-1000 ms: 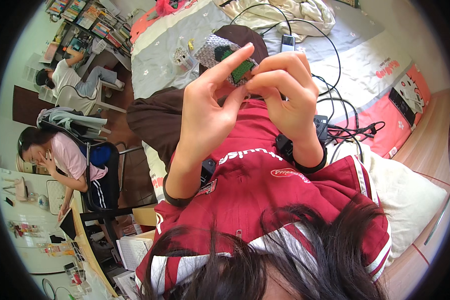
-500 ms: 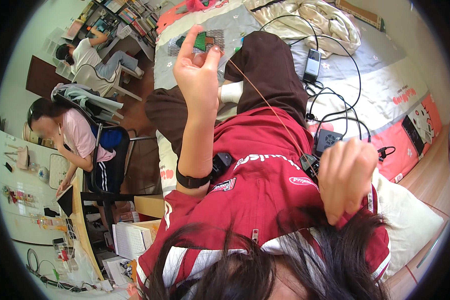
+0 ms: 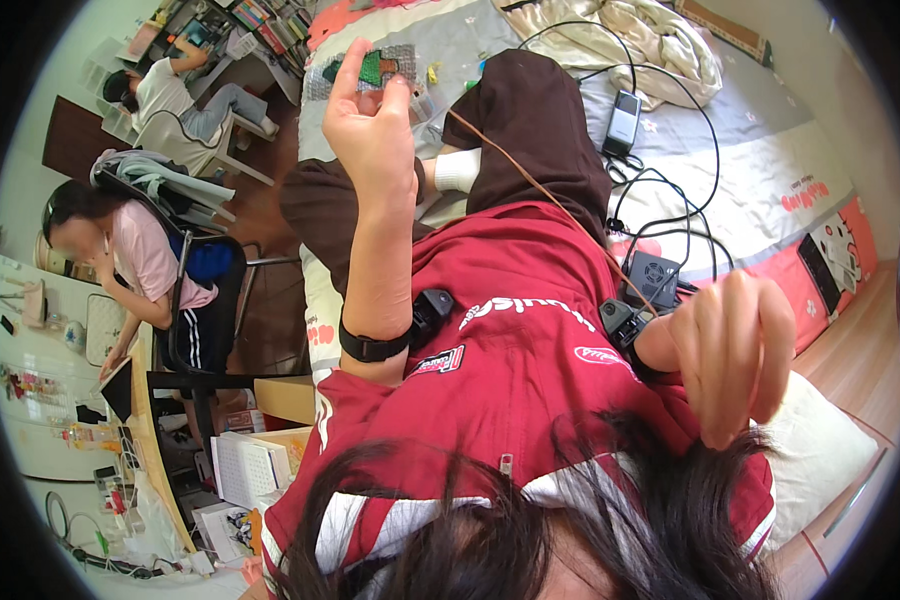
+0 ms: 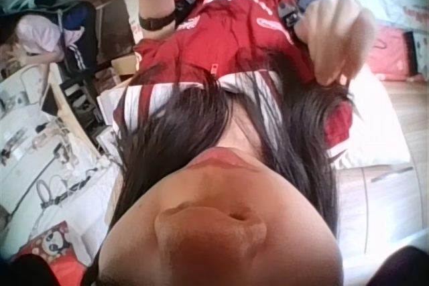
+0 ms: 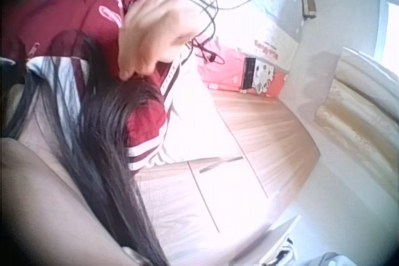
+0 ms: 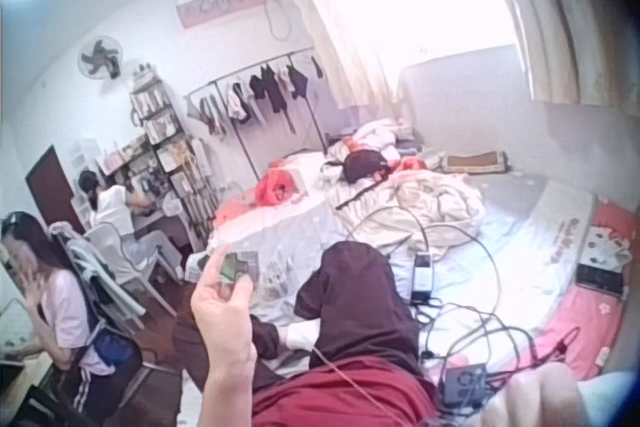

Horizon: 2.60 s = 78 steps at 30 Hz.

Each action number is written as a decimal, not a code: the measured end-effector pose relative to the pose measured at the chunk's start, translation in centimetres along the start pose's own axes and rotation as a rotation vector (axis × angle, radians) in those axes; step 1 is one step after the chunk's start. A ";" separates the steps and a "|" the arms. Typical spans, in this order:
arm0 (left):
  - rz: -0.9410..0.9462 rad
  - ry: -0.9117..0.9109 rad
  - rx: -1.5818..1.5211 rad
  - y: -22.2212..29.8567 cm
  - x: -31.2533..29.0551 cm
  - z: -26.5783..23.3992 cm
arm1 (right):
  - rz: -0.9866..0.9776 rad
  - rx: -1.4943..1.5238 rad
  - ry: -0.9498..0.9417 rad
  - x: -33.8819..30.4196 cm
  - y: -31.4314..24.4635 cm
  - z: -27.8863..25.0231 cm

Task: The recorder is cross-stitching a small pattern on fabric using a needle and thread.

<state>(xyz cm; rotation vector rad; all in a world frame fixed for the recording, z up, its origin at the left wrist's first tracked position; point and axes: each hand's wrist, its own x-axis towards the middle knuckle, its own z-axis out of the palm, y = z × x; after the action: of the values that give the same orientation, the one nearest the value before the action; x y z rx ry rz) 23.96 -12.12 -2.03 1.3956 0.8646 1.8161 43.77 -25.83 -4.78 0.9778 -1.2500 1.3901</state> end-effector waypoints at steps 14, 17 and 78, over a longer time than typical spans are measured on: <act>0.098 -0.646 -0.053 5.8 -5.6 3.6 | 0.016 -1.012 0.928 0.8 3.0 -1.1; 0.010 -0.676 -0.053 6.2 -5.9 3.8 | -0.128 -1.104 0.901 0.5 2.9 -1.9; 0.208 -0.617 0.110 4.3 -6.6 3.5 | 0.198 -1.785 0.984 0.8 4.4 -1.4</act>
<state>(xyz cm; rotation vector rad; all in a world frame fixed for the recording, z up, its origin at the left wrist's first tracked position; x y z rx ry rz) 28.12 -19.58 -1.22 2.0243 0.5098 1.3508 39.43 -24.22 -5.10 -0.9622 -1.1612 0.2664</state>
